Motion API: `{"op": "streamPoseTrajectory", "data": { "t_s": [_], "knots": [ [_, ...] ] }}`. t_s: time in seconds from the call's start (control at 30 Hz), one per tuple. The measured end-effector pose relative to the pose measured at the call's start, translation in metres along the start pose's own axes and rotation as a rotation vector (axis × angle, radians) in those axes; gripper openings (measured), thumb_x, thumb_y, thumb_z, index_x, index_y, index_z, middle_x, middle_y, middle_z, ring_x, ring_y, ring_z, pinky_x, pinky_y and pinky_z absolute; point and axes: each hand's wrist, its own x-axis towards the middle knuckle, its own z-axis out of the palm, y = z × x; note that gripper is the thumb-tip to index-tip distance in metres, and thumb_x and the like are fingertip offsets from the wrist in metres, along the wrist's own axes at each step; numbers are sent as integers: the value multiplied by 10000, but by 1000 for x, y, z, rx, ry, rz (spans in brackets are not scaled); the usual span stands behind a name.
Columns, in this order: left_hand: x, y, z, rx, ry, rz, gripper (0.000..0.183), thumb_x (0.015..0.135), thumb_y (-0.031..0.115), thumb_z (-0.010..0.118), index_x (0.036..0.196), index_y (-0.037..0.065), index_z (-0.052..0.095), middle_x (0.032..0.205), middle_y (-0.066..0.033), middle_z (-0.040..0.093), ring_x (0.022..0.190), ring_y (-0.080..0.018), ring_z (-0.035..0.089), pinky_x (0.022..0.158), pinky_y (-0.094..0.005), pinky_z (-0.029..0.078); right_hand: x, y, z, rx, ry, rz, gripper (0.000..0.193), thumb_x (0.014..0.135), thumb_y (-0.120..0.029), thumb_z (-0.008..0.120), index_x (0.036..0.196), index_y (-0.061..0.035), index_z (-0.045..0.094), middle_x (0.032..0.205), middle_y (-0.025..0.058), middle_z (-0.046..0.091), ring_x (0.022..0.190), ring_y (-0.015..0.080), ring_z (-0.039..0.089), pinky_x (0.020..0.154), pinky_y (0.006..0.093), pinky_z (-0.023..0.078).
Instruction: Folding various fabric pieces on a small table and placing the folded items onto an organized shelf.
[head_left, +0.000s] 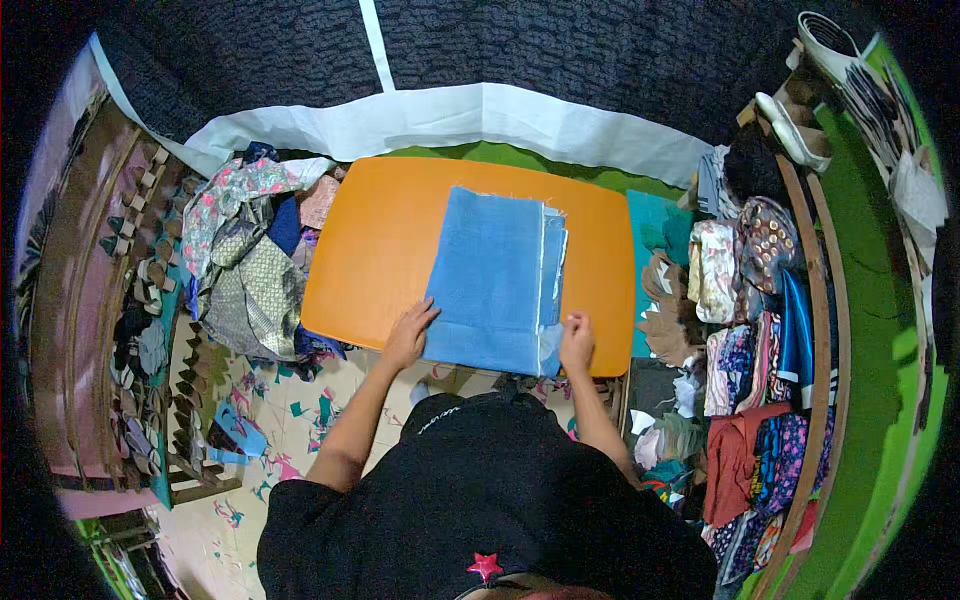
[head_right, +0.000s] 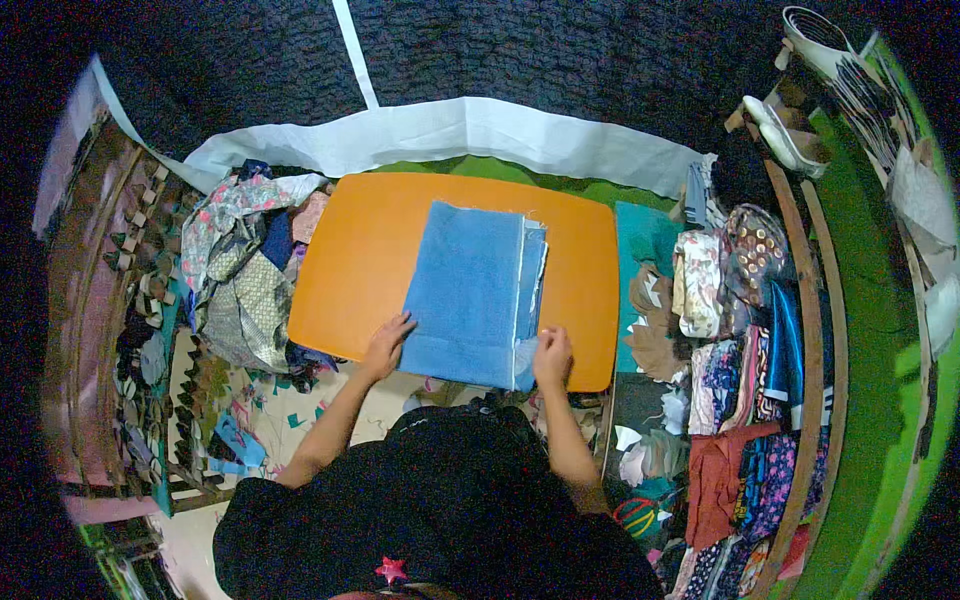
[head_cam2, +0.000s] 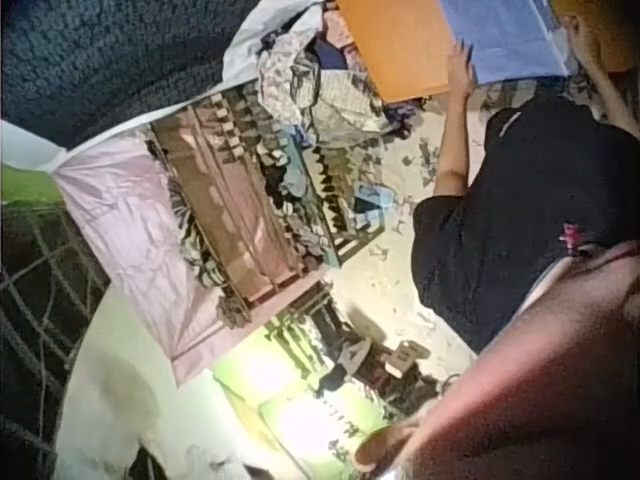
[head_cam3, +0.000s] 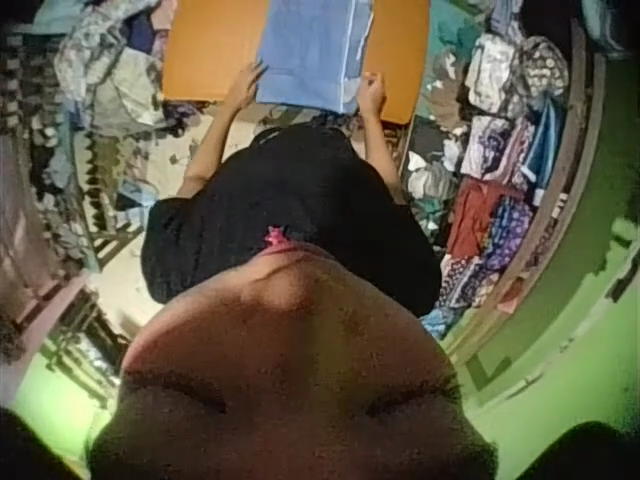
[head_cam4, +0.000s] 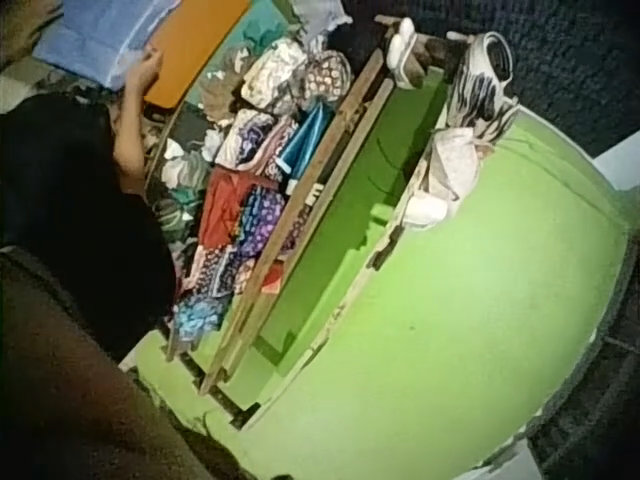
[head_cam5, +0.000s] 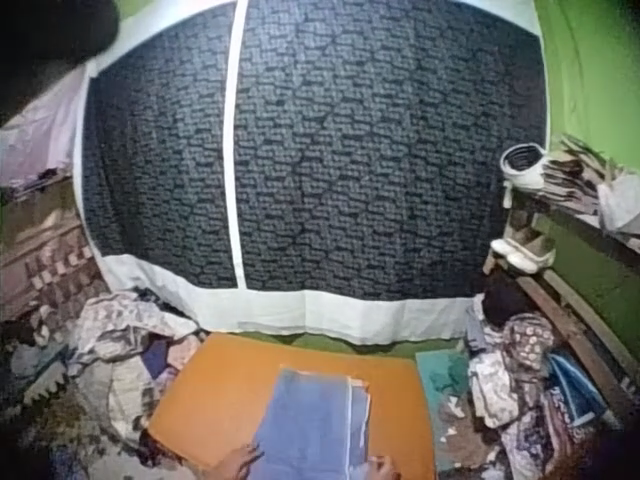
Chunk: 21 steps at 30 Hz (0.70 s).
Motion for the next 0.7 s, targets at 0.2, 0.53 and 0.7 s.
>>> {"op": "streamPoseTrajectory", "data": {
  "t_s": [0.2, 0.53, 0.7],
  "knots": [
    [28, -15, -32, 176, -13, 187, 375, 732, 66, 502, 1105, 81, 460, 1186, -168, 403, 1076, -298, 411, 822, -399, 373, 25, -3, -41, -450, -232, -329, 371, 734, -44, 455, 1102, -87, 443, 1163, 140, 401, 1048, 317, 398, 857, 392, 331],
    [87, -16, -34, 477, -439, 363, 650, 638, 52, 562, 1227, 225, 351, 1358, -73, 153, 1241, -305, 140, 969, -486, 191, 57, -49, -32, -585, -749, -981, 676, 602, -253, 613, 1225, -241, 350, 1322, 122, 206, 1211, 311, 214, 983, 470, 163],
    [85, -27, -42, 358, -611, 516, 658, 633, 153, 618, 1228, 248, 355, 1365, -81, 120, 1246, -344, 80, 985, -491, 158, 69, -58, -40, -616, -947, -994, 692, 588, -164, 615, 1217, -290, 355, 1331, 100, 200, 1223, 293, 201, 982, 465, 180]
  ]
}}
